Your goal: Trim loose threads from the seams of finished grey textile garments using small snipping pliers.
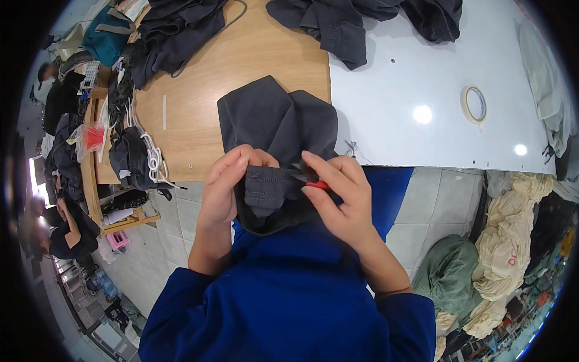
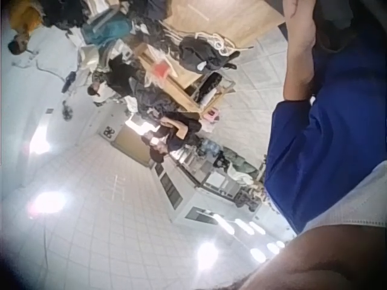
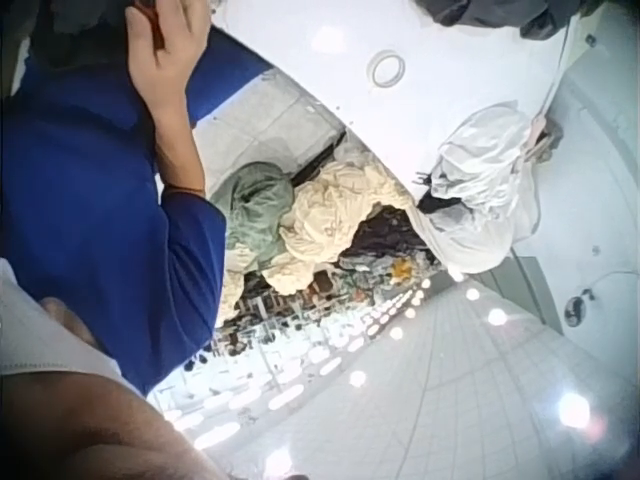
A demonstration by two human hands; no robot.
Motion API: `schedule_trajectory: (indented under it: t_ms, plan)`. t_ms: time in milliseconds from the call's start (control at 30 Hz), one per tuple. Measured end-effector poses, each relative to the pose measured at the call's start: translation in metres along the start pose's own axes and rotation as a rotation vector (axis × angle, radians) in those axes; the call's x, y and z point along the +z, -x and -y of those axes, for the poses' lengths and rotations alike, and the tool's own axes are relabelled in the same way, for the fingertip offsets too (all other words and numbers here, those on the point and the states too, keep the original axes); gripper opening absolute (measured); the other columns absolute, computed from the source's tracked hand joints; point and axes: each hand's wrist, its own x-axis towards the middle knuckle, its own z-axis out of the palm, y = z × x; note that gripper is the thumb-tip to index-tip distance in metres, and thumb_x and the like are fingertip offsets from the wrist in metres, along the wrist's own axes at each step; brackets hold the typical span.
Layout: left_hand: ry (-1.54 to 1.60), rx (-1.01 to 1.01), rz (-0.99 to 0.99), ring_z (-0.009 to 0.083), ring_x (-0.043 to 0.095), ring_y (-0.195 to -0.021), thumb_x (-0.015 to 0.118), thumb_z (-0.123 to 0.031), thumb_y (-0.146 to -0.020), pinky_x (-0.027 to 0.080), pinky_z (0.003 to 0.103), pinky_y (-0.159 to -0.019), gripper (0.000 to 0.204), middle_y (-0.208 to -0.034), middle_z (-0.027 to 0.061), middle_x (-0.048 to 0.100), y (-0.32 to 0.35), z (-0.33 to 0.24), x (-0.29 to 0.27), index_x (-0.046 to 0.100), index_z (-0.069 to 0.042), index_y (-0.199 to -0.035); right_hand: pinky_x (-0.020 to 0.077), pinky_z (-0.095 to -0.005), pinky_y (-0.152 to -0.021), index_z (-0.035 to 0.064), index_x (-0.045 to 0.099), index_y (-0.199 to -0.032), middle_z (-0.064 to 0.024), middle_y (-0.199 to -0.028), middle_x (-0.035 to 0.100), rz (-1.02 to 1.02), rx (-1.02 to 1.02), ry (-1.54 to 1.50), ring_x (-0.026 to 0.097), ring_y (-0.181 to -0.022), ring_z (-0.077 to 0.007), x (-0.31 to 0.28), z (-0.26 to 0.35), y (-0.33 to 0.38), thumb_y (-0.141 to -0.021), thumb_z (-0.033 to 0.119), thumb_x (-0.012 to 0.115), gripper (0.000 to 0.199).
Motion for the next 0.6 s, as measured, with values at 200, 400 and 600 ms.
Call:
schedule_trajectory:
  t_ms: [200,400,600]
  plan:
    - [-0.005,0.010,-0.020,0.0144,0.052,-0.076,0.038,-0.022,-0.094,0.043,0.024,-0.069,0.027,-0.088,0.0178,0.056,0.0011,-0.0035,0.0053,0.047,-0.002,-0.079,0.0363,-0.0270,-0.066,0.0069,0.066,-0.106,-0.0038,-0.080,0.051,-0.008,-0.044,0.030,0.045,-0.073,-0.0175,0.0059,0.0001,-0.0017,-0.068,0.009,0.072,0.038]
    - [0.039,0.028,0.068,0.0092,0.052,-0.081,0.040,-0.016,-0.094,0.043,0.023,-0.076,0.023,-0.094,0.0104,0.060,0.0012,-0.0015,0.0006,0.052,-0.001,-0.084,0.0333,-0.0270,-0.062,0.0093,0.068,-0.103,-0.0017,-0.078,0.050,-0.006,-0.107,0.092,0.042,-0.070,-0.0162,0.0027,0.0042,-0.0055,-0.067,0.010,0.073,0.036]
    - [-0.011,0.020,0.082,0.0080,0.053,-0.082,0.041,-0.016,-0.095,0.043,0.023,-0.076,0.022,-0.093,0.0079,0.060,0.0007,-0.0015,0.0016,0.053,-0.002,-0.085,0.0313,-0.0271,-0.060,0.0121,0.070,-0.098,-0.0005,-0.073,0.050,-0.024,-0.190,0.196,0.041,-0.065,-0.0154,-0.0004,0.0013,-0.0069,-0.065,0.010,0.073,0.033]
